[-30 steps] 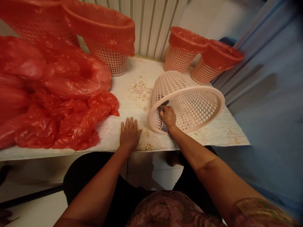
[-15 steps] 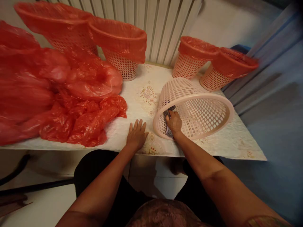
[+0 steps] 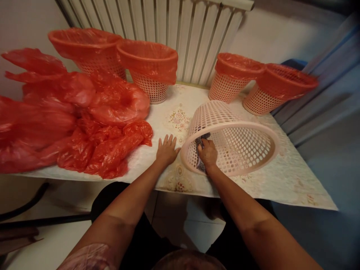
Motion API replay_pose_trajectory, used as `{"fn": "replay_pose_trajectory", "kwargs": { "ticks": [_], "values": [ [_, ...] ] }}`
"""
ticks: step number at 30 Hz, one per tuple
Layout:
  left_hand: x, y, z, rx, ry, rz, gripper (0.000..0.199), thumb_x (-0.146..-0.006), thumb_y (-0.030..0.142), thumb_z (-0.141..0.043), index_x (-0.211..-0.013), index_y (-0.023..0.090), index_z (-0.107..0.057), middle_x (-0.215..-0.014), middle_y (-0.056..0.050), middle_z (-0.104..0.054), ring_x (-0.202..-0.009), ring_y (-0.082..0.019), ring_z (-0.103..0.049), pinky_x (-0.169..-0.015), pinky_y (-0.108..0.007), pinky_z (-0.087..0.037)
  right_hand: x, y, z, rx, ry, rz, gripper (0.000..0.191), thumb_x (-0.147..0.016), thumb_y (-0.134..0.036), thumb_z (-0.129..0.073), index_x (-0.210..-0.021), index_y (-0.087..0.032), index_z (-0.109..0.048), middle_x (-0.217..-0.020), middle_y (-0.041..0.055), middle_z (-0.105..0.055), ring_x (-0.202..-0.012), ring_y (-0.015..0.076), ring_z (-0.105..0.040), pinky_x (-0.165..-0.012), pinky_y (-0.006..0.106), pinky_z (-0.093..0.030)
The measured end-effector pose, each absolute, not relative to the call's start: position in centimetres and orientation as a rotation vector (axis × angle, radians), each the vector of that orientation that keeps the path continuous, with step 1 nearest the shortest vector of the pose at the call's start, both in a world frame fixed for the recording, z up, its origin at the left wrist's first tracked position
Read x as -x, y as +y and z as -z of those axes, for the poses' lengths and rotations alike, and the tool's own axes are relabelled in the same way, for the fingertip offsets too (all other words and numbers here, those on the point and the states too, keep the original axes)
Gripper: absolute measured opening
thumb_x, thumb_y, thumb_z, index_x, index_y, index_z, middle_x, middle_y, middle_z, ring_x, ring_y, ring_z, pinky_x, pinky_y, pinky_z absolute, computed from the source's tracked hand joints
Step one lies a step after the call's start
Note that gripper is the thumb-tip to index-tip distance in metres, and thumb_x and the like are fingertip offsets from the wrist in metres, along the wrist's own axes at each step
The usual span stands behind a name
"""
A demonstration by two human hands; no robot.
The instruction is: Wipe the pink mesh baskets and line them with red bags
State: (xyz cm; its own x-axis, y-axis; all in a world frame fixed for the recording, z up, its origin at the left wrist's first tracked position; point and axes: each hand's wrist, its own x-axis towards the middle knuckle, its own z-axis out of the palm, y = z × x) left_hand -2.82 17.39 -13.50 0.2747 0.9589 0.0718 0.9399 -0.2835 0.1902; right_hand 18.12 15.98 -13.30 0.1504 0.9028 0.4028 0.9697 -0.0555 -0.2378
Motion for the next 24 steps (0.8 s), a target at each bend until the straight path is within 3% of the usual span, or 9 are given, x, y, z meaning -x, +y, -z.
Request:
{"fn": "replay_pose_trajectory", "kwargs": {
  "ticks": [7, 18, 24],
  "values": [
    [1.7, 21.2, 12.1, -2.389, 1.767, -0.248, 0.059, -0.094, 0.044, -0.030, -0.147, 0.018, -0.030, -0.156, -0.009, -0.023, -0.145, -0.029, -0.013, -0.115, -0.055, -0.010, -18.2, 16.0, 13.4, 1.964, -1.780, 0.179, 0.033, -0.088, -0.031, -0.046, -0.116, -0.021, -0.059, -0.103, 0.0089, -0.057, -0.096, 0.0205, -0.051, -0.075, 0.028, -0.041],
    [1.1, 25.4, 13.5, -2.388, 1.792, -0.233, 0.060, -0.094, 0.047, -0.027, -0.147, 0.019, -0.029, -0.156, -0.008, -0.024, -0.145, -0.029, -0.013, -0.116, -0.053, -0.008, -18.2, 16.1, 13.6, 1.967, -1.778, 0.186, 0.031, -0.087, -0.030, -0.047, -0.114, -0.021, -0.060, -0.102, 0.0084, -0.058, -0.094, 0.0206, -0.051, -0.074, 0.028, -0.041],
    [1.1, 27.0, 14.0, -2.329, 1.882, -0.420, 0.069, -0.092, 0.052, -0.030, -0.150, 0.017, -0.018, -0.160, -0.010, -0.008, -0.145, -0.030, -0.009, -0.116, -0.050, -0.012, -18.3, 16.2, 13.8, 1.956, -1.785, 0.181, 0.032, -0.087, -0.031, -0.047, -0.116, -0.021, -0.059, -0.103, 0.0089, -0.057, -0.096, 0.0210, -0.050, -0.074, 0.028, -0.040]
  ]
}}
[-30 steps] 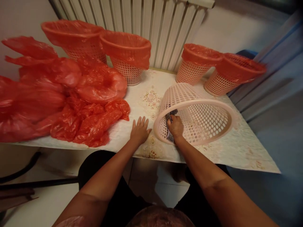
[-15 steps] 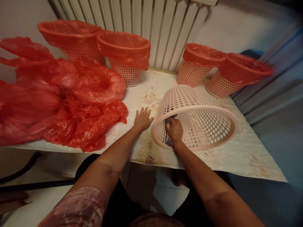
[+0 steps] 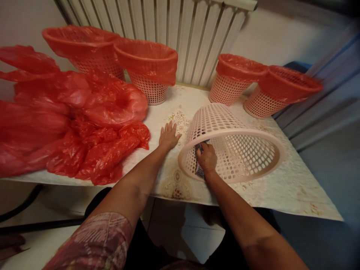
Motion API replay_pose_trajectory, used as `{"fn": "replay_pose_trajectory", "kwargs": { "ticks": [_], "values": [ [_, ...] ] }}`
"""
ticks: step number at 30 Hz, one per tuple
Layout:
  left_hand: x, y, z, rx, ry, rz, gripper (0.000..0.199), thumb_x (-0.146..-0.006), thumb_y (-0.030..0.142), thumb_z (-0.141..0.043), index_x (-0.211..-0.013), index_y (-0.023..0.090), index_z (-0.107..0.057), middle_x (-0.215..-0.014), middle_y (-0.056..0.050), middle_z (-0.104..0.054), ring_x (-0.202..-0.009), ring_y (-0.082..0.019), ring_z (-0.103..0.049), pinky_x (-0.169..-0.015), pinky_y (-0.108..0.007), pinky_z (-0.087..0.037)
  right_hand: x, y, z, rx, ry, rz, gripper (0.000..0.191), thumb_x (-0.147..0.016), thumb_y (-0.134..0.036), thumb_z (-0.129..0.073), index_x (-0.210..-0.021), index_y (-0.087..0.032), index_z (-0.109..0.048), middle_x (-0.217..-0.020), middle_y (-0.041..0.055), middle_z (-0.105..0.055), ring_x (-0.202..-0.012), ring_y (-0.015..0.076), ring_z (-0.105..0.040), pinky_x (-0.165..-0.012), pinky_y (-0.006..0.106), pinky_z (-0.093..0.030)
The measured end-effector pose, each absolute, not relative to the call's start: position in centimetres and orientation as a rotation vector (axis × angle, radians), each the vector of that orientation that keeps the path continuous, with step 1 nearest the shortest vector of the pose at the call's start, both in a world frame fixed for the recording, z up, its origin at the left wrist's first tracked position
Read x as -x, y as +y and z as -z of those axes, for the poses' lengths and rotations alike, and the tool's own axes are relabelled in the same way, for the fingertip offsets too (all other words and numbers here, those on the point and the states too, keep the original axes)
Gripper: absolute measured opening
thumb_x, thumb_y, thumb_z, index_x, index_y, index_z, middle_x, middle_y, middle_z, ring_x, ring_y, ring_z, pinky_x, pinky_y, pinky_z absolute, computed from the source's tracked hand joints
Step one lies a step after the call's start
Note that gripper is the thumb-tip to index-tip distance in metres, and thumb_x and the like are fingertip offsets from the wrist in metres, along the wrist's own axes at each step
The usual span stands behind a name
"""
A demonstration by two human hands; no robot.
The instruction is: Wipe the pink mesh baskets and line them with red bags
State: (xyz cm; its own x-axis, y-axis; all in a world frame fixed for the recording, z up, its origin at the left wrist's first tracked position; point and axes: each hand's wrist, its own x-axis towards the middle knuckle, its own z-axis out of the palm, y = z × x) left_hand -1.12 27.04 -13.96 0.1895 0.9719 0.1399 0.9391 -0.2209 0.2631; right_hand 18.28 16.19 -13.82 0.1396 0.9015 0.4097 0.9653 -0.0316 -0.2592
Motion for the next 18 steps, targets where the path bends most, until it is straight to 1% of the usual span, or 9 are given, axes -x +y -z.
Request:
{"fn": "replay_pose_trajectory", "kwargs": {
  "ticks": [3, 7, 10, 14, 18],
  "values": [
    [1.1, 27.9, 14.1, -2.312, 1.886, -0.433, 0.067, -0.093, 0.053, -0.025, -0.149, 0.018, -0.019, -0.159, -0.010, -0.012, -0.145, -0.031, -0.009, -0.115, -0.054, -0.010, -18.3, 16.2, 13.9, 1.953, -1.784, 0.180, 0.033, -0.087, -0.030, -0.047, -0.116, -0.021, -0.060, -0.103, 0.0093, -0.057, -0.096, 0.0211, -0.050, -0.075, 0.029, -0.040],
    [1.1, 28.3, 14.1, -2.419, 1.743, -0.296, 0.061, -0.093, 0.052, -0.026, -0.147, 0.022, -0.029, -0.157, -0.007, -0.021, -0.145, -0.032, -0.009, -0.113, -0.060, -0.004, -18.3, 16.3, 13.9, 1.960, -1.777, 0.195, 0.032, -0.088, -0.031, -0.047, -0.116, -0.021, -0.060, -0.104, 0.0086, -0.057, -0.095, 0.0209, -0.051, -0.074, 0.028, -0.040],
    [1.1, 27.7, 13.8, -2.485, 1.659, -0.238, 0.059, -0.094, 0.049, -0.027, -0.147, 0.023, -0.029, -0.157, -0.006, -0.021, -0.145, -0.031, -0.010, -0.114, -0.057, -0.006, -18.3, 16.2, 13.8, 1.969, -1.780, 0.191, 0.032, -0.087, -0.031, -0.048, -0.115, -0.022, -0.060, -0.103, 0.0079, -0.058, -0.094, 0.0203, -0.050, -0.073, 0.028, -0.039],
    [1.1, 25.6, 13.2, -2.536, 1.614, -0.193, 0.058, -0.095, 0.044, -0.025, -0.147, 0.019, -0.028, -0.157, -0.007, -0.023, -0.145, -0.029, -0.013, -0.115, -0.054, -0.009, -18.2, 16.1, 13.6, 1.969, -1.782, 0.188, 0.032, -0.087, -0.031, -0.048, -0.115, -0.021, -0.060, -0.102, 0.0082, -0.057, -0.092, 0.0196, -0.050, -0.072, 0.027, -0.038],
    [1.1, 23.2, 12.9, -2.576, 1.561, -0.169, 0.058, -0.094, 0.043, -0.028, -0.146, 0.019, -0.031, -0.157, -0.008, -0.023, -0.145, -0.028, -0.013, -0.116, -0.052, -0.011, -18.3, 16.1, 13.7, 1.967, -1.778, 0.198, 0.032, -0.088, -0.032, -0.047, -0.115, -0.021, -0.060, -0.101, 0.0084, -0.057, -0.092, 0.0200, -0.050, -0.071, 0.027, -0.038]
  ]
}}
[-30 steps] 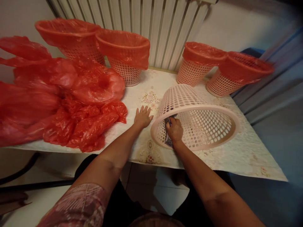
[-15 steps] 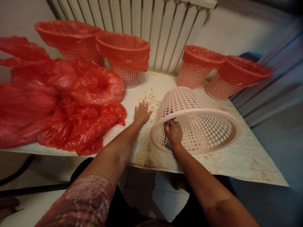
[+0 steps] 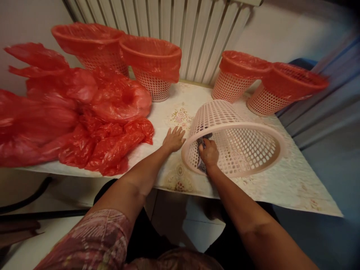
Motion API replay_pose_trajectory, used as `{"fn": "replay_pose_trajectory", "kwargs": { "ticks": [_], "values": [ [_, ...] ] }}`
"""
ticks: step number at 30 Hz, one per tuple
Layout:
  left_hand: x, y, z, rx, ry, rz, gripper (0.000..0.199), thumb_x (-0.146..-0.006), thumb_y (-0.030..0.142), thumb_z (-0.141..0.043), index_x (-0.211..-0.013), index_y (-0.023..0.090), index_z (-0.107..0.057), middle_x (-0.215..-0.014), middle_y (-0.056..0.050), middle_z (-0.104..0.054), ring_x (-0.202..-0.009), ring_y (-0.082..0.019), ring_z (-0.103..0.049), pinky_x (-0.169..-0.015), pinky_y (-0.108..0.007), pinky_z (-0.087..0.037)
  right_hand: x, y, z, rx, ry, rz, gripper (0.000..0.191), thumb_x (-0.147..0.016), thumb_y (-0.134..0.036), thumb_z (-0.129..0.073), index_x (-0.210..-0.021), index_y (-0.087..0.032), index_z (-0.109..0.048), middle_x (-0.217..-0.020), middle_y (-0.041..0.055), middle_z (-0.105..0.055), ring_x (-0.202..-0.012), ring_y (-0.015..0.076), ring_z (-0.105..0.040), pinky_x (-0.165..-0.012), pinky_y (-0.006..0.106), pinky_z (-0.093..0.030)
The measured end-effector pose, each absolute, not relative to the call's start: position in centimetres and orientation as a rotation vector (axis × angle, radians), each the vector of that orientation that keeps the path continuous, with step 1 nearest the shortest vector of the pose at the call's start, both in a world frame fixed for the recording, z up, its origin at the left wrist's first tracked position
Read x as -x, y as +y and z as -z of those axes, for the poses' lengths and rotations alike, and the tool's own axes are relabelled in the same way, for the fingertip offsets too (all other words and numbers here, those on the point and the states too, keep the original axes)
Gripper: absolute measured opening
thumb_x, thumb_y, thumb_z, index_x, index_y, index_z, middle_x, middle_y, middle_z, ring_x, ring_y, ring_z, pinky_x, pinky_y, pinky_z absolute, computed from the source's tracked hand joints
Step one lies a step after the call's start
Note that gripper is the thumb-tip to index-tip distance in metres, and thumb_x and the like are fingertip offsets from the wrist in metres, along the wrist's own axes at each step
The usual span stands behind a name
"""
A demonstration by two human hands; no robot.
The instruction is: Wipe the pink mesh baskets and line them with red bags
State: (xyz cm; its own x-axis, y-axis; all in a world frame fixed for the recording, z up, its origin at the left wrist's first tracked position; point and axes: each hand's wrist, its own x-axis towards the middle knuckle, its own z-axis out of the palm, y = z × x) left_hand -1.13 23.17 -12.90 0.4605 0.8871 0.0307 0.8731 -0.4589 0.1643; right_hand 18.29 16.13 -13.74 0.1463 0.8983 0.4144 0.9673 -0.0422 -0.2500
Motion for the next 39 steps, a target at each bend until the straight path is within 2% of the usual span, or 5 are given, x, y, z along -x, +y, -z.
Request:
{"fn": "replay_pose_trajectory", "kwargs": {
  "ticks": [8, 13, 25, 32, 39],
  "values": [
    [1.3, 18.4, 13.3, -2.613, 1.477, -0.207, 0.058, -0.091, 0.040, -0.038, -0.146, 0.024, -0.031, -0.155, -0.007, -0.028, -0.144, -0.031, -0.015, -0.115, -0.054, -0.011, -18.3, 16.1, 13.8, 1.994, -1.780, 0.204, 0.035, -0.088, -0.033, -0.047, -0.118, -0.022, -0.058, -0.102, 0.0087, -0.057, -0.093, 0.0206, -0.050, -0.072, 0.028, -0.037],
    [1.2, 15.5, 13.6, -2.632, 1.456, -0.329, 0.057, -0.091, 0.035, -0.038, -0.146, 0.025, -0.031, -0.153, -0.007, -0.032, -0.142, -0.030, -0.021, -0.115, -0.053, -0.012, -18.2, 16.1, 13.5, 2.033, -1.775, 0.191, 0.035, -0.089, -0.034, -0.045, -0.118, -0.022, -0.059, -0.103, 0.0091, -0.056, -0.092, 0.0208, -0.051, -0.070, 0.028, -0.037],
    [0.5, 8.9, 13.7, -2.678, 1.514, -0.361, 0.046, -0.093, 0.037, -0.037, -0.135, 0.020, -0.047, -0.145, -0.009, -0.043, -0.139, -0.028, -0.028, -0.114, -0.053, -0.018, -18.2, 15.8, 13.1, 2.053, -1.811, 0.189, 0.036, -0.089, -0.036, -0.043, -0.119, -0.022, -0.058, -0.102, 0.0101, -0.056, -0.093, 0.0220, -0.051, -0.073, 0.029, -0.039],
    [-0.1, 5.9, 13.7, -2.701, 1.561, -0.308, 0.051, -0.091, 0.041, -0.043, -0.135, 0.015, -0.045, -0.145, -0.013, -0.043, -0.139, -0.029, -0.029, -0.114, -0.051, -0.021, -18.3, 15.8, 13.1, 2.024, -1.801, 0.202, 0.035, -0.090, -0.035, -0.042, -0.119, -0.022, -0.058, -0.102, 0.0097, -0.056, -0.092, 0.0215, -0.051, -0.073, 0.029, -0.038],
    [-0.3, 4.4, 14.0, -2.769, 1.494, -0.307, 0.064, -0.089, 0.048, -0.047, -0.141, 0.013, -0.036, -0.148, -0.015, -0.039, -0.139, -0.029, -0.029, -0.114, -0.049, -0.023, -18.3, 15.8, 13.0, 2.022, -1.790, 0.166, 0.036, -0.090, -0.034, -0.044, -0.121, -0.021, -0.057, -0.105, 0.0100, -0.056, -0.095, 0.0217, -0.049, -0.078, 0.030, -0.039]
  ]
}}
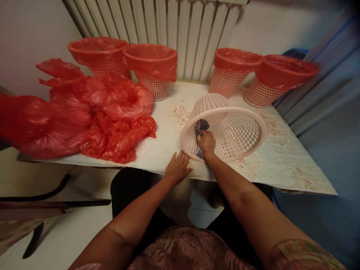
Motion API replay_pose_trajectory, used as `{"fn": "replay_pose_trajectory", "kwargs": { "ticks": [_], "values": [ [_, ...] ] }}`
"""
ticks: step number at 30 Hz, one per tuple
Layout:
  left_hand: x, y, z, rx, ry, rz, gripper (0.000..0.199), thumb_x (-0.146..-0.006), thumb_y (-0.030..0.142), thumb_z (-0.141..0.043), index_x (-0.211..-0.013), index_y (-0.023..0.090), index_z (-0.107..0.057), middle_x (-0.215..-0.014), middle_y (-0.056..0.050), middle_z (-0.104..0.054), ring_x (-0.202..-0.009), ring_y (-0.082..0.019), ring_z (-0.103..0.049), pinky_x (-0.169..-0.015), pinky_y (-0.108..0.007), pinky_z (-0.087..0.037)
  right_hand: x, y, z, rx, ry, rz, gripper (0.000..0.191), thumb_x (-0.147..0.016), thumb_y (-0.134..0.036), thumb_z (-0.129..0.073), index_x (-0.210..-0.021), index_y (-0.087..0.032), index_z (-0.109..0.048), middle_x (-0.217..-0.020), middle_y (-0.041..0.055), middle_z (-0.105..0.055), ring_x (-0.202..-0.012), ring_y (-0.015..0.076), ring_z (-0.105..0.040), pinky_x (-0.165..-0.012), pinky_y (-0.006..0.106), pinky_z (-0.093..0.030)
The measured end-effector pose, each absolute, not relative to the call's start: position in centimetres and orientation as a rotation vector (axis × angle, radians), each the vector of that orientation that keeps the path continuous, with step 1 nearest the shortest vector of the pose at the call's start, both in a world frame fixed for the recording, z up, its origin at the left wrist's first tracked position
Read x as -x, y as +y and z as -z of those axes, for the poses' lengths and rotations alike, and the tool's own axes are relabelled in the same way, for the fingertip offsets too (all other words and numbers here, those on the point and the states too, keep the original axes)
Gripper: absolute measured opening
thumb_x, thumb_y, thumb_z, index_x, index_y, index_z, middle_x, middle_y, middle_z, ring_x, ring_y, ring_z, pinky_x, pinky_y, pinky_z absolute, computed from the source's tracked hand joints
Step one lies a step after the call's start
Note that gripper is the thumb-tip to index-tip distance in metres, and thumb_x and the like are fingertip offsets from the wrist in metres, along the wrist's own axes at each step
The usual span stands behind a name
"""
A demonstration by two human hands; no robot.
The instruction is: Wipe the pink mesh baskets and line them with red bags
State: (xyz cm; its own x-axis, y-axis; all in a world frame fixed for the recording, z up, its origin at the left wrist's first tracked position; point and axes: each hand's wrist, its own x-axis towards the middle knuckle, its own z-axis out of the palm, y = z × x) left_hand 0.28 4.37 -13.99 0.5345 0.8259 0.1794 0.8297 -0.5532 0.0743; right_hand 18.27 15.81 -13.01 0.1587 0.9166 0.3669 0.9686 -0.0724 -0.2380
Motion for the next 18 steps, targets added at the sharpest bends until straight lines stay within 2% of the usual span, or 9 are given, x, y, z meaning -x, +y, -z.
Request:
{"fn": "replay_pose_trajectory", "kwargs": {
  "ticks": [4, 9, 15, 18],
  "values": [
    [-0.2, 4.1, 14.5, 2.740, -1.429, 0.291, 0.066, -0.089, 0.047, -0.048, -0.142, 0.010, -0.035, -0.148, -0.017, -0.038, -0.139, -0.030, -0.031, -0.115, -0.047, -0.024, -18.1, 15.7, 12.8, 2.037, -1.778, 0.142, 0.036, -0.090, -0.033, -0.044, -0.120, -0.021, -0.058, -0.106, 0.0107, -0.055, -0.096, 0.0223, -0.049, -0.078, 0.030, -0.039],
    [-0.2, 3.4, 15.6, 2.752, -1.333, 0.295, 0.059, -0.090, 0.040, -0.048, -0.140, 0.010, -0.038, -0.149, -0.018, -0.036, -0.140, -0.029, -0.029, -0.115, -0.043, -0.025, -18.2, 15.7, 12.6, 2.053, -1.785, 0.111, 0.037, -0.091, -0.034, -0.042, -0.121, -0.020, -0.057, -0.106, 0.0113, -0.055, -0.096, 0.0224, -0.049, -0.077, 0.030, -0.039],
    [-0.1, 3.0, 17.2, 2.812, -1.189, 0.281, 0.049, -0.094, 0.026, -0.038, -0.141, 0.016, -0.038, -0.150, -0.011, -0.037, -0.141, -0.027, -0.029, -0.116, -0.044, -0.027, -18.3, 15.8, 12.7, 2.026, -1.782, 0.088, 0.036, -0.092, -0.033, -0.040, -0.122, -0.021, -0.056, -0.107, 0.0114, -0.054, -0.100, 0.0229, -0.047, -0.079, 0.030, -0.038],
    [0.0, 3.1, 17.6, 2.863, -1.097, 0.242, 0.053, -0.092, 0.013, -0.036, -0.144, 0.020, -0.034, -0.151, -0.007, -0.036, -0.141, -0.023, -0.029, -0.116, -0.044, -0.027, -18.3, 15.8, 12.7, 2.022, -1.776, 0.082, 0.036, -0.092, -0.032, -0.039, -0.121, -0.020, -0.056, -0.108, 0.0115, -0.054, -0.101, 0.0229, -0.046, -0.080, 0.030, -0.038]
  ]
}}
